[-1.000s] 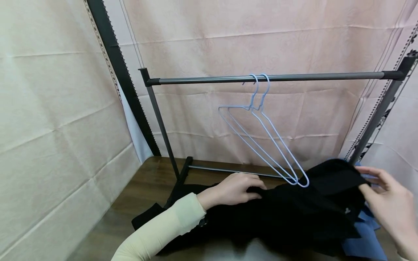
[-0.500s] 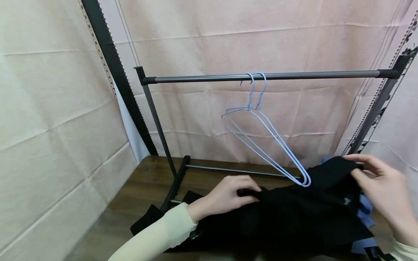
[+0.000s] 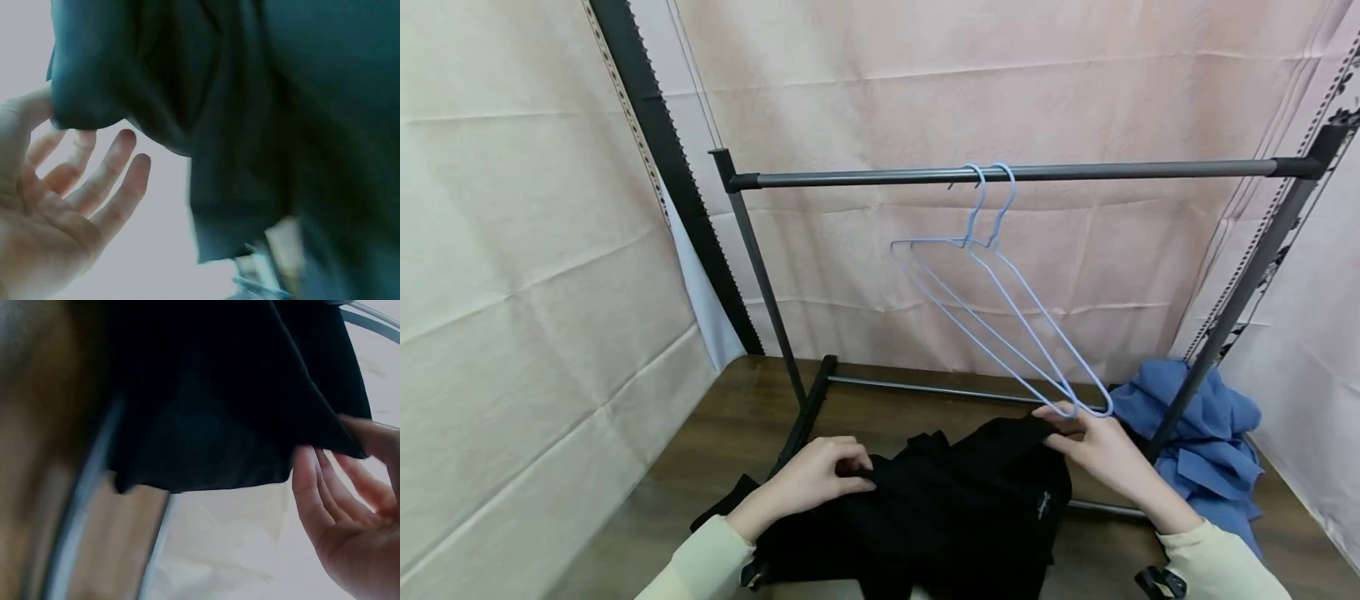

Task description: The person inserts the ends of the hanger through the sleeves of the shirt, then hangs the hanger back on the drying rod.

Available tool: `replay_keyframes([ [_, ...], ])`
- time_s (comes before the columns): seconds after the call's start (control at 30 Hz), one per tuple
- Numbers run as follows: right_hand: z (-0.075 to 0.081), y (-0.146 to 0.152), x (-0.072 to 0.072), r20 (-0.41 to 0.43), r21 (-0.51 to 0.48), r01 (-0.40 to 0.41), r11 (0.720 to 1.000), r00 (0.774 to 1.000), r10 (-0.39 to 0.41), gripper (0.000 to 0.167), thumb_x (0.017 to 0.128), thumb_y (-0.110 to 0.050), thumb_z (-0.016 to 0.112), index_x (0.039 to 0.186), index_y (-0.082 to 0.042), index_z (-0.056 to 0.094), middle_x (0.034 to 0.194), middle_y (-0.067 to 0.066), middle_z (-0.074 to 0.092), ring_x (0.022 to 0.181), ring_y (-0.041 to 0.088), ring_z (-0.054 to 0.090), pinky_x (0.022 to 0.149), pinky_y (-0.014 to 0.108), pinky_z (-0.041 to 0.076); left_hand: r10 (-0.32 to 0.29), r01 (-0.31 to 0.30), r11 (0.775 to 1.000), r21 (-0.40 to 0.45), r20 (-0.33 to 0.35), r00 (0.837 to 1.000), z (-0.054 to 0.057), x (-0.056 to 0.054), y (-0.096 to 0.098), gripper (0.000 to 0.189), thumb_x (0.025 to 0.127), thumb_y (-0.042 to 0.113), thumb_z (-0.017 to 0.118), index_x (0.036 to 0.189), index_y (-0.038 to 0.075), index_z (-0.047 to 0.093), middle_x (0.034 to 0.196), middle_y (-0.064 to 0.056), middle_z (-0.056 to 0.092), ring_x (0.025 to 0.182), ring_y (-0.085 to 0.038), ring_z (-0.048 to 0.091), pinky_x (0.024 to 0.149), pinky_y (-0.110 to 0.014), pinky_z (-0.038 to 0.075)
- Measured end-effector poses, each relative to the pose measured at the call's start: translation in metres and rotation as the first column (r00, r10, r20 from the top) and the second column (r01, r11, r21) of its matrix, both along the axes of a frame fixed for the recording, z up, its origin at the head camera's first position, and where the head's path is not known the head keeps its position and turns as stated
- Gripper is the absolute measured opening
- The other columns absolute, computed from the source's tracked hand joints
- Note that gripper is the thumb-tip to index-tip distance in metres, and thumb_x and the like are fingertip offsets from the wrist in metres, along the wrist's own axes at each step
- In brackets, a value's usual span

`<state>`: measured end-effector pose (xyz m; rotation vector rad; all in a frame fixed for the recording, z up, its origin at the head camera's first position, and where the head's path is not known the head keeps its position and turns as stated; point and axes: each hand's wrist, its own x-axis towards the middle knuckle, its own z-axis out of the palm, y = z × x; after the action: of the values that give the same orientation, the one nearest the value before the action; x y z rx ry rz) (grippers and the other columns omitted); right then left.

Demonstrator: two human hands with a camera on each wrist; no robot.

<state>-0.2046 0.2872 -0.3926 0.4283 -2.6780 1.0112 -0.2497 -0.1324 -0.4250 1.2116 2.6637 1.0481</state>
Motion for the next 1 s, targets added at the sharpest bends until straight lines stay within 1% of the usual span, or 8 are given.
replay_keyframes([
  [0.13,-0.011,-0.001,-0.002,0.131,0.008,-0.078,0.997,0.988,0.076,0.049,0.097,-0.037,0.07,0.138,-0.013,0.059,0.132,0.019,0.062,0.112,0.036,0.064,0.087,0.047,0.054,0.012,-0.009,0.999,-0.032,0.069,0.998,-0.01,-0.003,-0.012,0.009,0.094,0.035,0.074,0.099,0.029,0.071,0.09,0.015,0.061,0.078,-0.005,0.056,0.073,-0.027,0.05],
  [0.23,-0.015,0.002,0.002,0.182,-0.023,-0.065,0.998,0.981,0.068,0.06,0.098,-0.042,0.067,0.147,-0.011,0.05,0.141,0.026,0.053,0.119,0.043,0.059,0.092,0.052,0.052,-0.013,0.018,0.998,-0.057,0.089,0.996,-0.007,-0.005,-0.014,0.017,0.094,0.04,0.073,0.104,0.027,0.07,0.092,0.015,0.061,0.083,-0.006,0.058,0.075,-0.028,0.051],
  [0.47,-0.023,0.032,0.026,0.366,-0.09,0.032,0.995,0.931,0.003,0.059,0.103,-0.035,0.06,0.146,0.003,0.043,0.109,0.015,0.067,0.086,0.024,0.067,0.067,0.033,0.056,-0.216,0.243,0.963,-0.121,0.2,0.956,0.046,-0.013,0.002,0.031,0.1,0.039,0.065,0.123,0.019,0.067,0.099,0.01,0.062,0.087,-0.008,0.058,0.079,-0.029,0.052],
  [0.6,-0.041,0.048,0.044,0.412,-0.038,0.031,0.999,0.911,-0.013,0.038,0.103,-0.026,0.06,0.125,0.005,0.06,0.087,0.006,0.065,0.072,0.014,0.061,0.059,0.03,0.053,-0.271,0.288,0.953,-0.091,0.158,0.949,0.065,-0.022,0.034,0.033,0.103,0.036,0.06,0.128,0.016,0.065,0.104,0.01,0.063,0.087,-0.012,0.062,0.076,-0.026,0.053],
  [0.73,-0.066,0.046,0.057,0.45,-0.01,-0.097,0.995,0.888,0.091,0.02,0.101,-0.021,0.063,0.106,-0.003,0.068,0.084,0.0,0.065,0.068,0.008,0.058,0.058,0.028,0.049,-0.267,0.272,0.956,-0.107,0.06,0.962,0.064,-0.035,0.071,0.036,0.104,0.037,0.057,0.134,0.018,0.062,0.116,0.007,0.062,0.091,-0.014,0.065,0.076,-0.025,0.054],
  [0.87,-0.084,0.027,0.061,0.46,0.007,-0.217,0.976,0.867,0.189,0.012,0.099,-0.022,0.065,0.098,-0.01,0.069,0.08,-0.007,0.063,0.066,0.004,0.056,0.058,0.029,0.048,-0.227,0.191,0.955,-0.229,-0.145,0.963,0.055,-0.045,0.107,0.042,0.104,0.046,0.053,0.142,0.026,0.056,0.131,0.007,0.055,0.109,-0.005,0.058,0.092,-0.025,0.049],
  [0.93,-0.089,0.018,0.062,0.458,0.024,-0.243,0.97,0.865,0.205,0.012,0.098,-0.025,0.067,0.095,-0.013,0.067,0.077,-0.01,0.061,0.064,0.003,0.053,0.056,0.029,0.045,-0.224,0.178,0.948,-0.262,-0.161,0.961,0.048,-0.048,0.122,0.045,0.105,0.048,0.05,0.144,0.027,0.053,0.136,0.006,0.053,0.113,-0.005,0.057,0.094,-0.026,0.049],
  [1.0,-0.091,0.011,0.062,0.469,0.038,-0.244,0.969,0.861,0.198,0.014,0.097,-0.027,0.068,0.093,-0.014,0.065,0.074,-0.009,0.059,0.062,0.004,0.052,0.055,0.028,0.042,-0.222,0.192,0.945,-0.265,-0.091,0.971,0.04,-0.052,0.135,0.049,0.105,0.051,0.047,0.147,0.027,0.05,0.14,0.003,0.051,0.116,-0.007,0.058,0.095,-0.026,0.048],
])
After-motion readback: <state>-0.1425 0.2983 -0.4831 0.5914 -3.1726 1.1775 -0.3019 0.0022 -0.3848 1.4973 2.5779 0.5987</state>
